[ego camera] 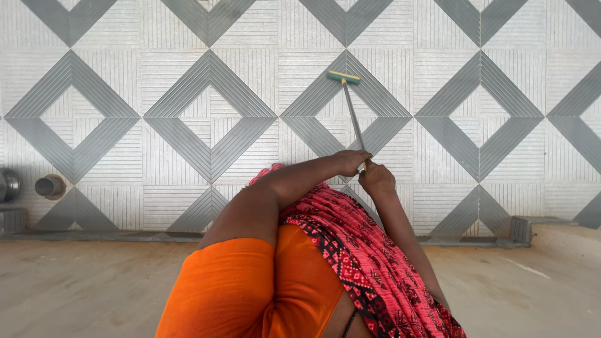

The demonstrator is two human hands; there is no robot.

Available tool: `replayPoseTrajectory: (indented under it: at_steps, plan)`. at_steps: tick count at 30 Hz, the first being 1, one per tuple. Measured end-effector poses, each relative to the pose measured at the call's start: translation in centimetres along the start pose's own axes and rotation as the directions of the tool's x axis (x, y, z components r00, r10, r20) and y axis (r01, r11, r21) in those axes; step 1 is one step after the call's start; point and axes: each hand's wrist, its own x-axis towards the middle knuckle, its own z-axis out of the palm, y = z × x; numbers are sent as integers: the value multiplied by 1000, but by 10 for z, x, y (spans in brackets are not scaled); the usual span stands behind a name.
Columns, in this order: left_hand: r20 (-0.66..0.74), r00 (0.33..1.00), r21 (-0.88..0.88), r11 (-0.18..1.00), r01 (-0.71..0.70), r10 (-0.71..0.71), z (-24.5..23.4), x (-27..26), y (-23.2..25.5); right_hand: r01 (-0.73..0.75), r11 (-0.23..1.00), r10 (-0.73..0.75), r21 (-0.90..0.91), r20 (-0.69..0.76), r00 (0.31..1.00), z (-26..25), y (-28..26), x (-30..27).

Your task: The person sweeps the tiled floor using a long-handled squeegee, pushing water across the patterned surface.

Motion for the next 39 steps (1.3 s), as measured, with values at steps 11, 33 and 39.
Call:
replayPoseTrajectory:
  at_steps: [11, 33, 39]
  plan:
    - [119, 993, -10, 1000, -1, 2, -57, -23, 8, 62, 992, -35, -107, 233, 972, -50, -30, -32]
    - [-113, 991, -123, 991, 53, -67, -167, -54, -71, 106, 976, -65, -190, 211, 975, -109, -138, 63]
    - [-308, 936, -175, 977, 121, -171, -159, -47, -164, 159, 963, -121, -217, 179, 976, -82, -189, 136]
